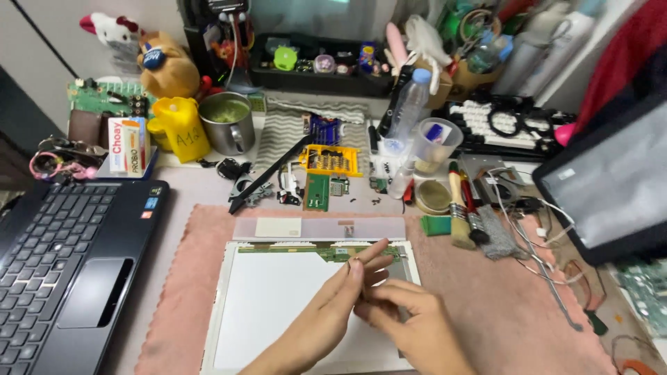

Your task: The person uses a small metal tool to carefully pry and separate a green circuit board from the edge of a white display panel. They then use a brush to sweep dust off the panel's surface.

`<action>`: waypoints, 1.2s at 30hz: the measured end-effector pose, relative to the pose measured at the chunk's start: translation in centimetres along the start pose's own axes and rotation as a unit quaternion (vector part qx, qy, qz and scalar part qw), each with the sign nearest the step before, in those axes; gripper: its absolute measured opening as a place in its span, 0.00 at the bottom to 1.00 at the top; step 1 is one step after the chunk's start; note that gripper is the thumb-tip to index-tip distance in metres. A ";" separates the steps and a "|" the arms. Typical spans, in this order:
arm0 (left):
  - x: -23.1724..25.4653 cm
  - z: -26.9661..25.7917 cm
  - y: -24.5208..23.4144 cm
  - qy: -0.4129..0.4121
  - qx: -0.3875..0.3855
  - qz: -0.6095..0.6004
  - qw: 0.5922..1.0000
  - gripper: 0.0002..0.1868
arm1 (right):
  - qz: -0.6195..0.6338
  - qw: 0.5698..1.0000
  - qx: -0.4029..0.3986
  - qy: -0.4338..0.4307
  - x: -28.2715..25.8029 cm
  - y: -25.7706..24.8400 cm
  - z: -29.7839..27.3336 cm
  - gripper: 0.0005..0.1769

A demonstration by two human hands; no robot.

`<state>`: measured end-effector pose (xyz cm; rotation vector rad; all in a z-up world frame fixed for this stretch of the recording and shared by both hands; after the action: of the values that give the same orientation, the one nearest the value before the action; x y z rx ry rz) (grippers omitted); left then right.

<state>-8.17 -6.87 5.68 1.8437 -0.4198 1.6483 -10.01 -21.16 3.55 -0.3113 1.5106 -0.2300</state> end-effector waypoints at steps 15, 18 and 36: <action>2.8 -2.2 -7.3 0.213 0.086 0.506 0.831 0.16 | -0.408 0.912 -0.045 0.000 1.0 -9.0 12.0 0.12; 2.0 -1.8 -9.9 0.189 0.078 0.606 0.769 0.18 | -0.453 0.884 -0.083 -0.079 -1.0 -5.4 15.9 0.13; -5.4 -3.6 -25.4 0.206 0.040 0.691 0.692 0.26 | -0.386 0.918 0.023 -0.084 4.4 -18.5 17.2 0.04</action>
<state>3.61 13.71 -5.43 0.9374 -1.8377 2.9102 8.16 -39.04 6.35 -0.8640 1.1456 -0.8418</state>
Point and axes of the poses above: each hand's wrist, its own z-axis towards the middle knuckle, its own y-axis out of the palm, x = y × z, the point moved 9 cm from there along z, towards the middle knuckle, and after that the axes turned 5 degrees about -x, right-handed, at the moved point
